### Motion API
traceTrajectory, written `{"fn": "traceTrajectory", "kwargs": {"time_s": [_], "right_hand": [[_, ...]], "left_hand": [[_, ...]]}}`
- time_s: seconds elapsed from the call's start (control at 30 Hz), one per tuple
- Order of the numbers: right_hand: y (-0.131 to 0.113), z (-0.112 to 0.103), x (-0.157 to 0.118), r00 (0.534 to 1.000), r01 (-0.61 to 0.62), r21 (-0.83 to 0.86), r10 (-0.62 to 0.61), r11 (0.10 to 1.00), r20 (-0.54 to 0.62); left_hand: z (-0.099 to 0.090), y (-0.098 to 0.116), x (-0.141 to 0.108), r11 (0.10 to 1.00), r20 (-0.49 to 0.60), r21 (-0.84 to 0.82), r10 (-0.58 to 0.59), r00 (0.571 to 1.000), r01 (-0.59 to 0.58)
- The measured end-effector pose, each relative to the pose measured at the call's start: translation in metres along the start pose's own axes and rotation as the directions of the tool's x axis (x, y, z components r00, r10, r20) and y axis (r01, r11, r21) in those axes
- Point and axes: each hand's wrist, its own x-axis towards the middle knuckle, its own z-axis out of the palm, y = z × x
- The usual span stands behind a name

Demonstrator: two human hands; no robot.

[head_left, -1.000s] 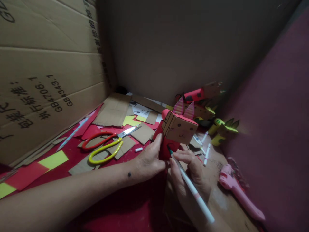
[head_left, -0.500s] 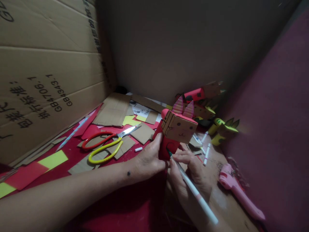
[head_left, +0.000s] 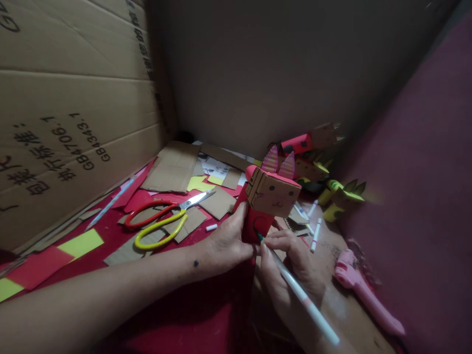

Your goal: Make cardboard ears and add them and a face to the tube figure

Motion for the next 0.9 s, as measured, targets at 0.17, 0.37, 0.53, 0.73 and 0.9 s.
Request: {"fn": "traceTrajectory", "kwargs": {"time_s": [0.17,0.37,0.53,0.73,0.9], "right_hand": [[-0.001,0.002,0.0,0.999,-0.013,0.01,0.014,1.0,-0.037],[0.002,0.011,-0.004,0.991,-0.038,0.026,0.041,0.999,-0.127],[0.001,0.007,-0.003,0.996,-0.057,0.045,0.06,0.997,-0.068],[-0.001,0.001,-0.001,0.998,-0.055,0.09,0.056,0.994,-0.012],[-0.002,-0.001,0.001,0.998,-0.051,0.121,0.048,0.991,0.03]], "left_hand": [[0.0,-0.001,0.001,0.999,0.022,-0.033,0.005,1.0,-0.004],[-0.001,-0.003,0.0,1.0,0.001,0.017,0.013,1.0,-0.013],[-0.002,-0.003,0.0,1.0,0.007,0.018,0.015,1.0,-0.015],[-0.002,-0.002,0.0,1.0,0.012,0.006,0.011,1.0,-0.011],[-0.002,-0.001,0.0,1.0,0.016,0.015,0.009,1.0,-0.009]]}}
